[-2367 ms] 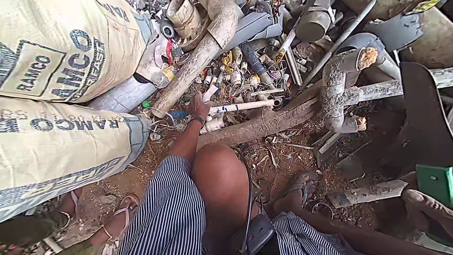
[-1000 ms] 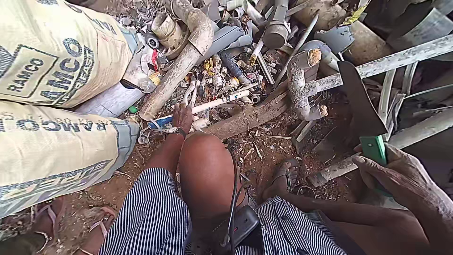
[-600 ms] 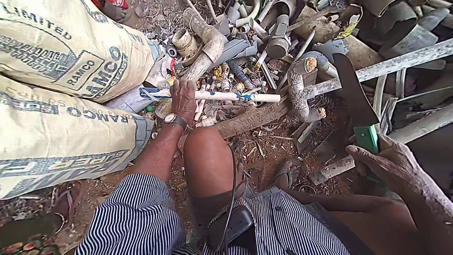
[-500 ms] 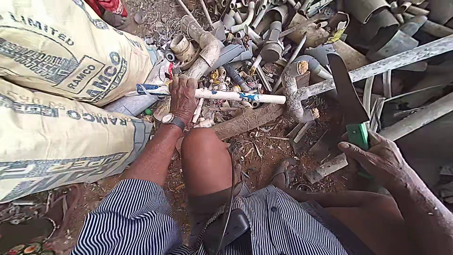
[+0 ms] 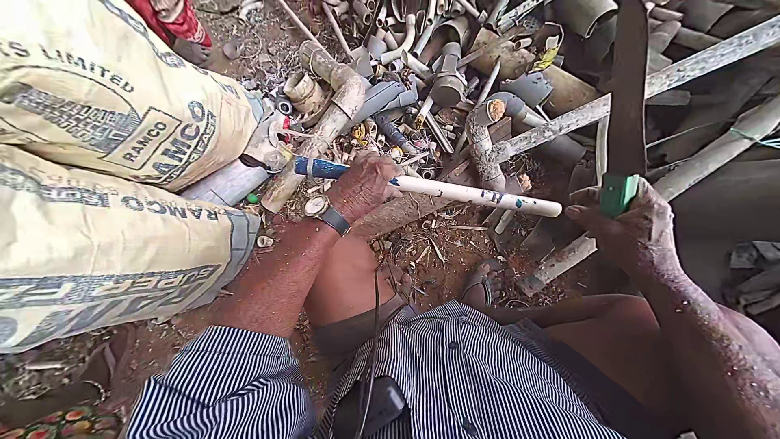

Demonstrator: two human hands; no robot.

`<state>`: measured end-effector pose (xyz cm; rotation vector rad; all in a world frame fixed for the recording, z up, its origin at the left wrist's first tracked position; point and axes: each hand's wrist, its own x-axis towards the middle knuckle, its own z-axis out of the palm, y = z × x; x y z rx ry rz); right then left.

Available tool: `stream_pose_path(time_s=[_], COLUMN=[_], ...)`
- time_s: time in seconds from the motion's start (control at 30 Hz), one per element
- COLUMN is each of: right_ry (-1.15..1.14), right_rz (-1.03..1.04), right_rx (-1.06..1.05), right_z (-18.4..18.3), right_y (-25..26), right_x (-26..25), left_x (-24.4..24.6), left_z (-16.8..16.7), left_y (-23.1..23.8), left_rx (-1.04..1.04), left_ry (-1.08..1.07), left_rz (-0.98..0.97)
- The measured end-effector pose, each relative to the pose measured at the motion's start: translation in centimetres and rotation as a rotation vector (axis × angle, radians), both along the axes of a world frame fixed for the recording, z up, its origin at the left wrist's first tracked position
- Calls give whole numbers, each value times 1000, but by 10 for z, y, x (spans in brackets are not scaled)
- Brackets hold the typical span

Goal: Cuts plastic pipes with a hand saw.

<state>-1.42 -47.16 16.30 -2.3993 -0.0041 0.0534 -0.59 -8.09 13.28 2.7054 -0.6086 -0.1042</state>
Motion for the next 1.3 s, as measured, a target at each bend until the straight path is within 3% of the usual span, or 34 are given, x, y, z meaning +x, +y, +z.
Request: stream_pose_path(time_s=[0.23,0.47,0.53,0.63,0.8,0.9,1.0,1.07,1.17,1.3], right_ry=[172,252,206,185,192,188,199,225,262,328], right_rz=[209,278,233,183,180,165,147,128,131,156], right_rx=[-205,41,134,209,269,298,354,397,460,577], right_z=[-18,-23,-24,-22,-26,-27,-27,-27,-26,-22], right_y=[-12,-19,-21,-19,-21,-20,-16,-14,-9,3], right_x=[1,-11,-12,-15,-18,-19,-20,-20,-21,-25], left_x=[-4,-1,2,-5,-32,-52,-68,-75,-79,-63], left_z=[17,18,19,26,28,10,1,4,15,8], left_y=[-22,-14,-6,13,52,63,37,-1,-59,-114], left_rx=[57,4,-24,-171,-658,-1050,-1185,-1126,-1053,-1235], left_ry=[-9,-115,-273,-504,-723,-621,-396,-210,232,683], left_rz=[-126,-155,-129,100,816,1094,1120,1014,737,479])
